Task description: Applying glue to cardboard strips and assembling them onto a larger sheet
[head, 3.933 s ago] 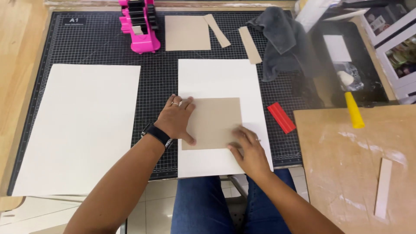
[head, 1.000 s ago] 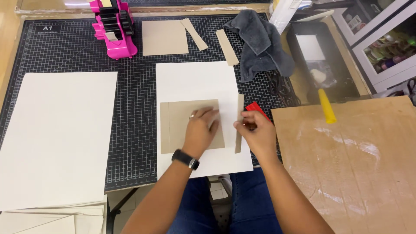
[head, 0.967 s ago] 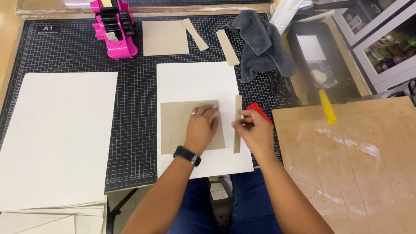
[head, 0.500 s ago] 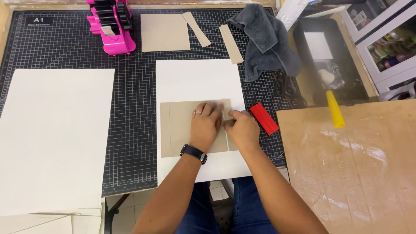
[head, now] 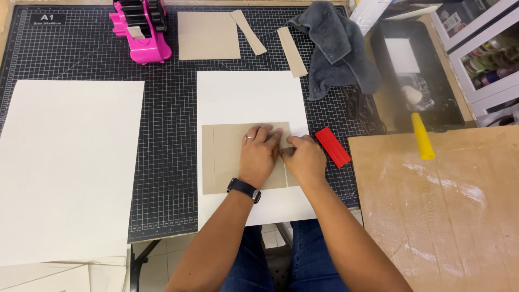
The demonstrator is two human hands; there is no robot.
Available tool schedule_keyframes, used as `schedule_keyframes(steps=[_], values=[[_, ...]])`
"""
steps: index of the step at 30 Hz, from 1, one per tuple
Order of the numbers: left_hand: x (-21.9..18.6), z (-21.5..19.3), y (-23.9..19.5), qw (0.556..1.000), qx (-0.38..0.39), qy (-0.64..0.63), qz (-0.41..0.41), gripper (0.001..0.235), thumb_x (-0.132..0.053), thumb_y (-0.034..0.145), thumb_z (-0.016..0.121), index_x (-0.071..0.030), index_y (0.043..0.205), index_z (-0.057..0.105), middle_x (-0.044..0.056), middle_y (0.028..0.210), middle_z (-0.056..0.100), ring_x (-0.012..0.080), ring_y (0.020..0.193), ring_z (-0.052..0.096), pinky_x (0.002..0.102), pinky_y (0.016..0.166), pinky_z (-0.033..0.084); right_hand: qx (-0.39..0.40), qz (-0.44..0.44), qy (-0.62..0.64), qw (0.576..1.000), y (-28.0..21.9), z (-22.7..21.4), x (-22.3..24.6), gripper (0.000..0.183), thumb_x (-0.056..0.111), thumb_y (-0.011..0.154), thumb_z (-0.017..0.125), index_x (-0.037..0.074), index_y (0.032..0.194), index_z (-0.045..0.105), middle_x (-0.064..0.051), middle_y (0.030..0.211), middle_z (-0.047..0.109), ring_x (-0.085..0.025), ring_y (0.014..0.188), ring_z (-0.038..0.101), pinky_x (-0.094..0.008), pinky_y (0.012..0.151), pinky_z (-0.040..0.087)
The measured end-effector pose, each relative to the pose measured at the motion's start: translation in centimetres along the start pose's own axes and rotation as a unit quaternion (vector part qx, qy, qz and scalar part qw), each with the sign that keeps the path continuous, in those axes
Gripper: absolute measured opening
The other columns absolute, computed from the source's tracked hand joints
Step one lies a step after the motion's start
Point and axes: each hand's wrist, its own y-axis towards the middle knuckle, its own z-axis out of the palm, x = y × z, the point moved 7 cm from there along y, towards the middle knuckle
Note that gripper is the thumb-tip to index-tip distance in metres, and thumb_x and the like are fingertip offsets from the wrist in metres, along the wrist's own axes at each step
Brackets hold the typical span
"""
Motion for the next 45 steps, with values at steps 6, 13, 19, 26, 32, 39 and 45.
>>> schedule_keyframes(steps=[6,13,19,26,32,39,45], values=[[0.1,0.1,0.1,1.0,0.018,-0.007,-0.006,0.029,-0.028,0.091,0.07,-0.028,0.119,0.077,-0.002,0.125,0.064,0.0246,0.124,0.054,0.039,0.101,0.046,-0.002,-0.004,0.002,1.0,0.0,0.1,0.1,0.041,0.031,0.086,0.077,0.015,0.124,0.075,-0.013,0.108,0.072,-0.037,0.105,0.072,-0.052,0.086,0.06],[0.2,0.2,-0.1,1.0,0.017,-0.01,-0.006,0.028,-0.028,0.091,0.069,-0.029,0.118,0.078,-0.002,0.125,0.064,0.0245,0.125,0.054,0.039,0.101,0.045,-0.003,-0.006,-0.005,1.0,0.0,0.4,-0.3,0.042,0.032,0.085,0.078,0.017,0.125,0.075,-0.01,0.107,0.071,-0.035,0.104,0.073,-0.05,0.084,0.061],[0.0,0.0,0.1,1.0,0.018,-0.011,-0.006,0.028,-0.028,0.091,0.07,-0.028,0.118,0.078,-0.002,0.124,0.064,0.025,0.125,0.054,0.04,0.101,0.046,-0.007,-0.015,0.002,1.0,-0.1,0.2,-0.1,0.04,0.031,0.087,0.076,0.016,0.124,0.075,-0.011,0.107,0.071,-0.036,0.104,0.073,-0.05,0.084,0.061],[0.7,0.4,0.0,0.994,0.106,-0.013,-0.004,0.036,-0.036,0.093,0.068,-0.03,0.129,0.072,-0.005,0.135,0.058,0.024,0.133,0.047,0.041,0.107,0.043,0.006,-0.02,0.005,1.0,-0.5,-0.1,0.0,0.041,0.027,0.086,0.078,0.017,0.126,0.074,-0.012,0.112,0.07,-0.037,0.105,0.072,-0.051,0.086,0.061],[1.1,0.0,0.2,0.98,0.197,-0.028,0.01,0.049,-0.047,0.095,0.066,-0.032,0.142,0.063,-0.006,0.145,0.05,0.0249,0.14,0.041,0.044,0.113,0.039,0.025,-0.014,-0.005,1.0,-0.3,-0.1,0.0,0.042,0.027,0.087,0.079,0.02,0.128,0.073,-0.01,0.114,0.07,-0.034,0.106,0.072,-0.049,0.087,0.061],[1.0,-0.2,0.1,0.973,0.226,-0.031,0.024,0.057,-0.052,0.093,0.066,-0.032,0.146,0.059,-0.004,0.148,0.047,0.026,0.143,0.037,0.043,0.116,0.036,0.032,-0.03,-0.044,0.998,-0.4,0.7,-0.1,0.044,0.021,0.088,0.077,0.021,0.132,0.071,-0.009,0.115,0.069,-0.034,0.107,0.072,-0.048,0.087,0.061],[-0.1,-2.0,-0.2,0.963,0.266,-0.03,0.04,0.089,-0.075,0.074,0.067,-0.031,0.15,0.053,0.002,0.157,0.04,0.0297,0.149,0.03,0.046,0.119,0.034,0.025,-0.049,-0.063,0.996,-1.7,-0.5,2.0,0.049,0.012,0.091,0.073,0.018,0.139,0.065,-0.013,0.11,0.07,-0.038,0.107,0.071,-0.051,0.089,0.061]])
